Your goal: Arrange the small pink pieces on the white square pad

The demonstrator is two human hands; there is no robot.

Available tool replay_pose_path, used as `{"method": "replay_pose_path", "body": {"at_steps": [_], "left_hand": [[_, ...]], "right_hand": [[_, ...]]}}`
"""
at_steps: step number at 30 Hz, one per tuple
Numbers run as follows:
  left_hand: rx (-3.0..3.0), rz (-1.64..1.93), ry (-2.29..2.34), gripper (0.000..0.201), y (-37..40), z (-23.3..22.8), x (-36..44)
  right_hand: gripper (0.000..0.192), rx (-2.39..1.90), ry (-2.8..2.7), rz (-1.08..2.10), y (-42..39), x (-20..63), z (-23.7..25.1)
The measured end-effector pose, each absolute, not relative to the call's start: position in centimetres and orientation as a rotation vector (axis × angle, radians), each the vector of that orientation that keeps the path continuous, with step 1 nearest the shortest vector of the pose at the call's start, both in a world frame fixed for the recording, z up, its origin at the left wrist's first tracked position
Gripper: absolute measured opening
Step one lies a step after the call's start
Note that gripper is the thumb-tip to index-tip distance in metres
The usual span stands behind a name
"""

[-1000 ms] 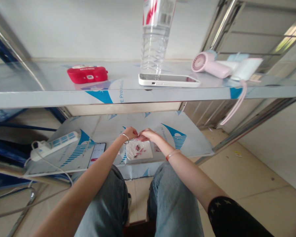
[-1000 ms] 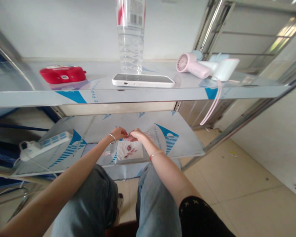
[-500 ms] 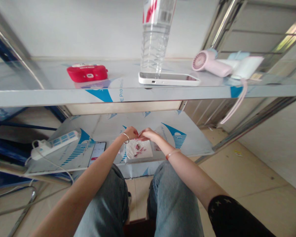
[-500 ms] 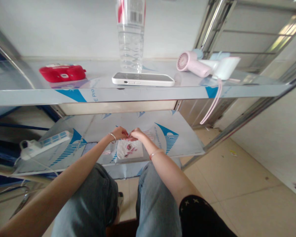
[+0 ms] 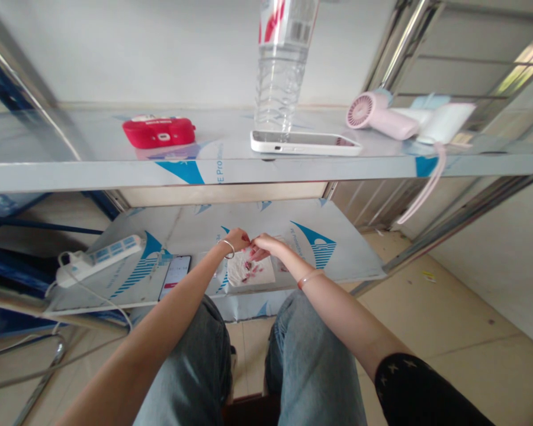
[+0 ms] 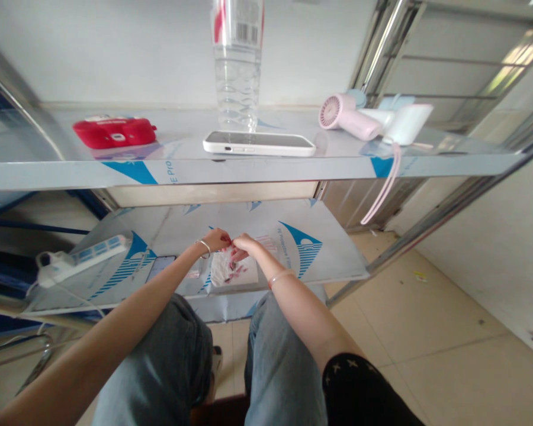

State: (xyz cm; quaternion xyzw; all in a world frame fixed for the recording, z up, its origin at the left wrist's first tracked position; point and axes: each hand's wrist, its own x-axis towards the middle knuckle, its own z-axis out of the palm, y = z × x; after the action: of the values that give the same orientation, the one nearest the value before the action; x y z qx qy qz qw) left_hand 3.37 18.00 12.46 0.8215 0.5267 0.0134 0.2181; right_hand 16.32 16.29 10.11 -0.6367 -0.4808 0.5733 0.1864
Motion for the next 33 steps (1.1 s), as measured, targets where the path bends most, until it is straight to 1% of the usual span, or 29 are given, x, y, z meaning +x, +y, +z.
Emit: {"method": "replay_pose_path", "body": {"at_steps": [4,9,17,21,27,33], "left_hand": [[2.324,-0.034,1.438,0.028,18.0,12.5,3.4],[2.389,-0.210,1.419,0.031,17.9,12.2,3.7],[2.465,-0.249,1.443,0.037,17.7,12.6,4.2],[2.481,-0.270,1.441,0.038,17.7,12.3,4.3],[2.453,-0.271,1.451,0.040,17.9,11.7,4.4],[2.443,-0.314,1.523,0.039,17.7,11.9,4.4]], "right_hand": [[0.020,-1.724,-1.410,1.583,16.4,16.5,10.0],[0.016,-1.810,-1.478,1.469,16.5,16.5,10.0],[0.022,-1.899,-1.528,1.372,16.1,16.2,11.2],[0.023,-1.934,-1.559,1.372,16.1,16.3,11.3],[0.029,-1.967,-1.553,1.384,16.1,16.4,11.2],[0.027,-1.988,-1.550,1.378,16.2,16.3,11.1]]}}
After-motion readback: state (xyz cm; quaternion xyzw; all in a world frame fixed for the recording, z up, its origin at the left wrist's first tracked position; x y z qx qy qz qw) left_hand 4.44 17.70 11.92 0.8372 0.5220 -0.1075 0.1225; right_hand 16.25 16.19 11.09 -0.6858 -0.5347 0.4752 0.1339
